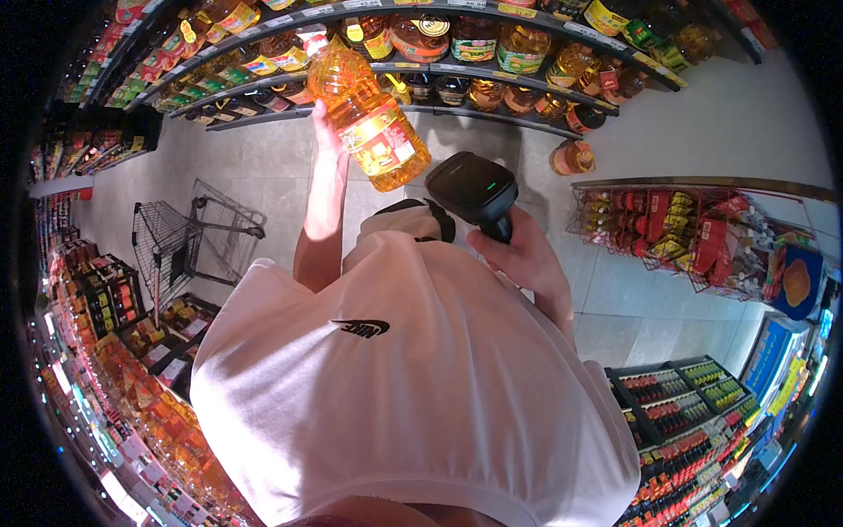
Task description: Scanning barcodes on various bottles of cooking oil using a handheld scanner and organizing them on supermarket shelves.
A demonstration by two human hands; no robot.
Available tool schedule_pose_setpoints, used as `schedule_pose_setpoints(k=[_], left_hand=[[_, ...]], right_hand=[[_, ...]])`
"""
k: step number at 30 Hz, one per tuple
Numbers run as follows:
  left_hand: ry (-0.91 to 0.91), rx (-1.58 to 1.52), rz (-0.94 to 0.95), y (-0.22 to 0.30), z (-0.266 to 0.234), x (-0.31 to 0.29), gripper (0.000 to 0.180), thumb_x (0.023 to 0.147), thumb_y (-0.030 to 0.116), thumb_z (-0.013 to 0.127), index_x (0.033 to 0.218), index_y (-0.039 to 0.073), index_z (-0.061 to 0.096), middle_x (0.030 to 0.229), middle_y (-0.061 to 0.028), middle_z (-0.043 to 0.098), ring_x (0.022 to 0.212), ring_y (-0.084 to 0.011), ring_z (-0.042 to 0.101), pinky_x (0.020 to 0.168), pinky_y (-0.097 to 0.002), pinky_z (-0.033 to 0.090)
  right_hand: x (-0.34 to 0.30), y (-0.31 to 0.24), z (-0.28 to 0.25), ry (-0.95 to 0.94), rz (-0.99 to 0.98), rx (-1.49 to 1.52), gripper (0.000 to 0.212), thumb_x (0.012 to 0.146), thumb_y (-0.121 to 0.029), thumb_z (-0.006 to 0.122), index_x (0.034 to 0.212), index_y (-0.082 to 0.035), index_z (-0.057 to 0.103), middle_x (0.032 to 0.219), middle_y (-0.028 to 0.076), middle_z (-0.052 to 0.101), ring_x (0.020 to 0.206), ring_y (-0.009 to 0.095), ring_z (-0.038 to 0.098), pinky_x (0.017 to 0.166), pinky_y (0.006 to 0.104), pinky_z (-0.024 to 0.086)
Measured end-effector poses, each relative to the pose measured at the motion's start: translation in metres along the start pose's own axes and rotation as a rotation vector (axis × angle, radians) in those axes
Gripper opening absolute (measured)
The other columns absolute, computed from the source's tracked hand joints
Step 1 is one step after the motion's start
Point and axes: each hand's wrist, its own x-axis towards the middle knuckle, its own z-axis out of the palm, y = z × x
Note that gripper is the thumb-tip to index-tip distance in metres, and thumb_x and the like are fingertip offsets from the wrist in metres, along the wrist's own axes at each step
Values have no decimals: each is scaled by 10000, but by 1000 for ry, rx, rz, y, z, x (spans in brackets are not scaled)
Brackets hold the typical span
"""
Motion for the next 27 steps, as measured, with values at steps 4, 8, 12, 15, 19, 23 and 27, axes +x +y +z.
schedule_pose_setpoints(k=[4,8,12,15,19,23,27], left_hand=[[-8,28,0,-1,5,1,862,743,548,750,1375,40,457,1289,-161,573,1155,-337,577,989,-518,484],[68,53,2,-6,21,-8,861,757,530,741,1404,55,430,1330,-153,545,1197,-355,546,1034,-550,445],[-122,65,22,-22,25,-21,903,734,533,772,1421,60,429,1369,-114,540,1216,-307,557,1027,-499,477],[-214,270,78,-27,53,-33,1032,617,424,872,1432,33,373,1340,-129,540,1245,-284,526,1051,-480,447],[-259,658,-46,-29,100,-12,1162,439,244,959,1407,1,363,1306,-133,545,1233,-249,526,1069,-425,424],[-448,582,165,-21,161,-4,1230,413,118,933,1445,16,271,1385,-148,452,1258,-279,489,1087,-440,395],[-141,860,504,-33,173,5,1313,392,90,942,1476,38,204,1463,-164,330,1316,-297,415,1115,-445,360]], right_hand=[[6,6,-4,0,6,53,325,882,-135,700,1161,-17,583,772,2,602,626,93,575,555,268,472],[21,14,-3,-25,-51,484,367,913,-152,653,1228,-10,530,1118,126,640,935,239,684,676,333,575],[76,73,-17,-281,29,1026,402,940,-208,608,1285,-48,477,1376,193,493,1187,375,581,848,502,569],[102,73,-8,-376,21,1394,362,929,-314,605,1230,-138,509,1324,204,519,1228,401,533,991,615,454],[124,78,-14,-333,-94,1456,347,929,-315,604,1229,-162,524,1210,174,604,1147,333,594,1000,545,452],[129,71,-21,-139,-77,1470,328,937,-279,600,1229,-156,517,1267,168,585,1153,349,597,977,541,477],[155,59,-43,-146,-198,1481,321,933,-290,601,1228,-186,527,1262,136,592,1161,331,591,980,525,472]])
